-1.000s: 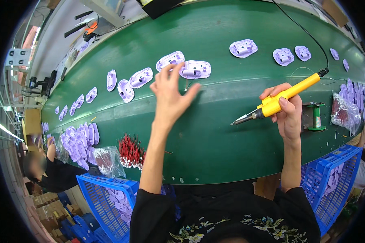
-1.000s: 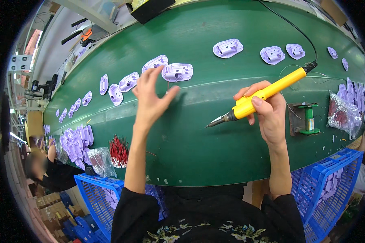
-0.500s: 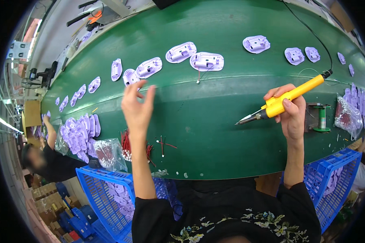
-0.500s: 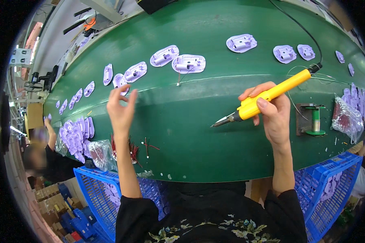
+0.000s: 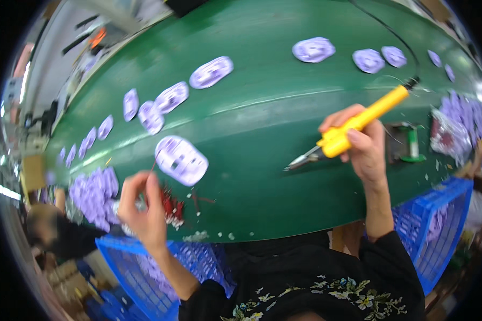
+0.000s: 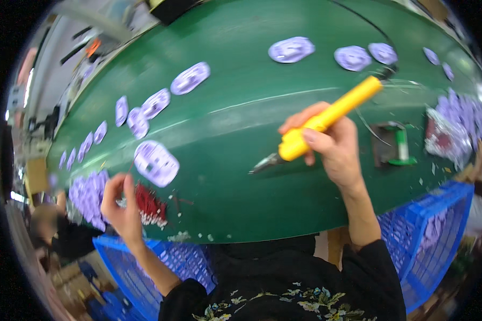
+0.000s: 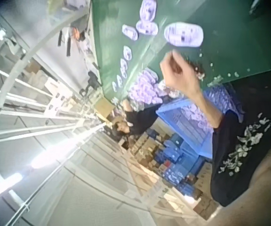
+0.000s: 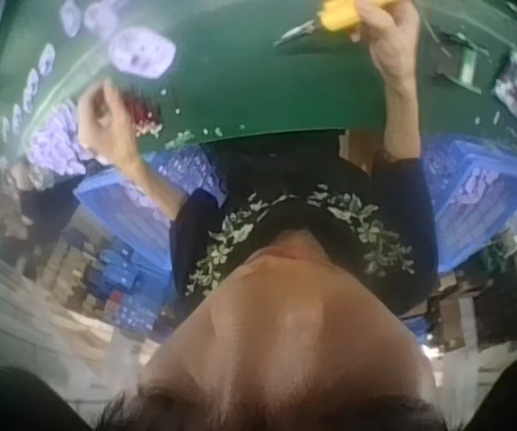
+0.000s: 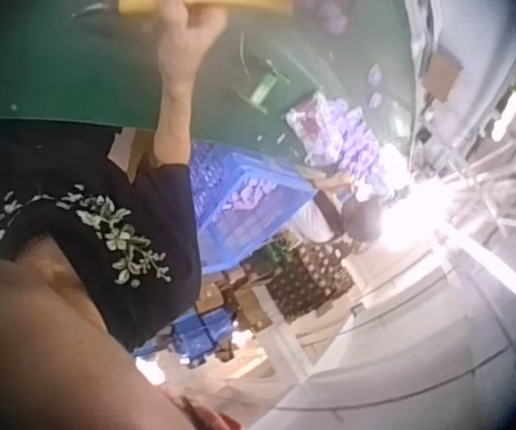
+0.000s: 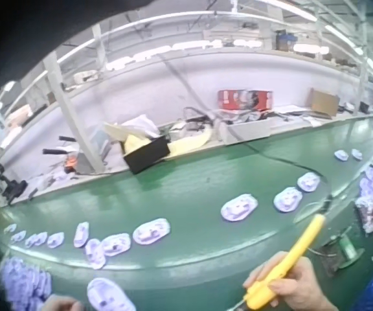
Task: Soldering wires to electronic components on an assembly line.
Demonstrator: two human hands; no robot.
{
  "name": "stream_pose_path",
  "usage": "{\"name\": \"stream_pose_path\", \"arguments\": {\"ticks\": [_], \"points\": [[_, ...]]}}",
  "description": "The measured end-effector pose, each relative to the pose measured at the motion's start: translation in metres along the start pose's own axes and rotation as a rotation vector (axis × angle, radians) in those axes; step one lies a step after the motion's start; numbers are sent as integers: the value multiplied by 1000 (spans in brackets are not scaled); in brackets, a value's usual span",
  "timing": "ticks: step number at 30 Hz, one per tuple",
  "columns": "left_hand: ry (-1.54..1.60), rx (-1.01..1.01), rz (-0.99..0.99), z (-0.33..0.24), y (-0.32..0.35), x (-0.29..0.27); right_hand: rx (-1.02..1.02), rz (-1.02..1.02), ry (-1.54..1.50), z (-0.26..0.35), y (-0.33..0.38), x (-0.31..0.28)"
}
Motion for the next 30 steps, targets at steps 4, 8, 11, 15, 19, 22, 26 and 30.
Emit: {"name": "stream_pose_path", "arguments": {"ticks": [4,8,11,15,19,22,26,30], "points": [[-221,-342,-186,87,91,-112,35,-34,69,11,10,-12],[-560,-597,-306,139,189,-196,38,-9,53,3,7,-7],[-888,-655,-329,152,206,-199,34,-17,58,-1,4,-6],[-538,-481,-343,159,162,-162,48,-8,64,-9,1,-3],[-437,-157,-198,112,49,-71,47,9,62,-15,1,-3],[-260,56,-80,88,-10,-21,59,3,72,-16,3,-7],[-3,94,79,70,-63,28,70,30,45,-14,2,1],[-196,433,107,52,-106,67,73,116,-14,-15,0,16]]}}
Point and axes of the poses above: each hand's wrist, its own y-axis away from the middle knuckle, its own x-axis out of the palm, z = x × y, the point moved 8 cm from there along -y, towards the middle knuckle, and after that the axes turned 7 degrees about z, right-handed, at the moved point
